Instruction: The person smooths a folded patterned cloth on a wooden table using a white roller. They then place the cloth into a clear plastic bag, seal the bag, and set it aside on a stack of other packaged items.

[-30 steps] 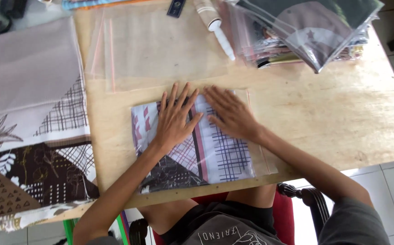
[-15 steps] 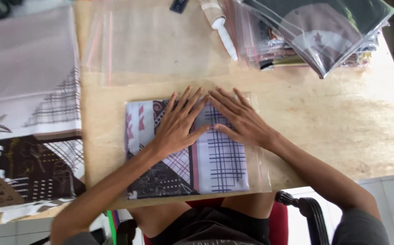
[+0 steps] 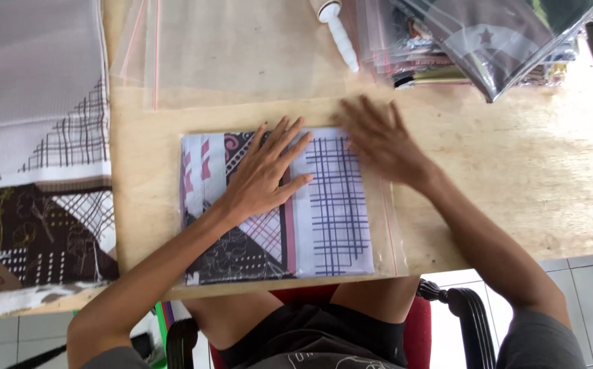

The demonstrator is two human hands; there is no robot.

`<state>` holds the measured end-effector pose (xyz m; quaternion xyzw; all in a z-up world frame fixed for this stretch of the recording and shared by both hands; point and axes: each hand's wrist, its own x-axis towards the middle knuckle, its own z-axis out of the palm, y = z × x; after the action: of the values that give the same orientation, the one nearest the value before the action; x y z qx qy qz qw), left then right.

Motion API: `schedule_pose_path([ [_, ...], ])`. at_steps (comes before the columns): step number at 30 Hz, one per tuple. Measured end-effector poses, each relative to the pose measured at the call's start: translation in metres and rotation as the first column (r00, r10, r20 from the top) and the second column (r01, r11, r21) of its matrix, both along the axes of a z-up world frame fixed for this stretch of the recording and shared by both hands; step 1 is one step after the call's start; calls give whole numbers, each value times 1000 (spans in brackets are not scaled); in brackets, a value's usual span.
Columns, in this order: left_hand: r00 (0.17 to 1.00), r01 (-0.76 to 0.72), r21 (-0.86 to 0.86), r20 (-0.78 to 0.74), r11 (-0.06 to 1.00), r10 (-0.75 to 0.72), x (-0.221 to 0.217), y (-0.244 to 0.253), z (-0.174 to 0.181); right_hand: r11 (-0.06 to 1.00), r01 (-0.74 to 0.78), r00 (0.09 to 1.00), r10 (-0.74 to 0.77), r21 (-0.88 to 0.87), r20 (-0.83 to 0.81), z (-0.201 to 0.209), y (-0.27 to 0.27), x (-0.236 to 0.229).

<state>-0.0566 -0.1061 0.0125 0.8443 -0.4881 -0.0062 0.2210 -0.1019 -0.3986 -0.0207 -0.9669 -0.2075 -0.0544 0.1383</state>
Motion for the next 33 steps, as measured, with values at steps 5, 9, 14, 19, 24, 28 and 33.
schedule_pose_path([
  [5, 968, 235, -166, 132, 958, -214, -8, 4, -19, 991, 43, 994, -55, 125, 96, 25, 0, 3],
  [9, 979, 204, -24, 22, 979, -204, -69, 38, 43, 959, -142, 980, 102, 246, 169, 46, 70, -2],
  [14, 988, 151, -47, 34, 987, -149, -108, 73, 18, 800, -594, 792, 563, 86, 235, 59, 168, 5],
  [19, 993, 37, 1, 114, 999, -37, -123, 73, 8, 707, -707, 692, 690, 8, 210, 25, 214, 49],
  [24, 999, 32, -10, 11, 999, -32, -124, 74, 12, 699, -715, 697, 709, 20, 108, 23, 217, 71],
  [28, 998, 63, -1, 1, 998, -63, -121, 76, 15, 784, -621, 775, 613, 3, 156, 23, 211, 90],
  [33, 991, 114, -23, -62, 993, -115, -115, 76, 15, 882, -472, 855, 462, -17, 237, 18, 164, 106],
])
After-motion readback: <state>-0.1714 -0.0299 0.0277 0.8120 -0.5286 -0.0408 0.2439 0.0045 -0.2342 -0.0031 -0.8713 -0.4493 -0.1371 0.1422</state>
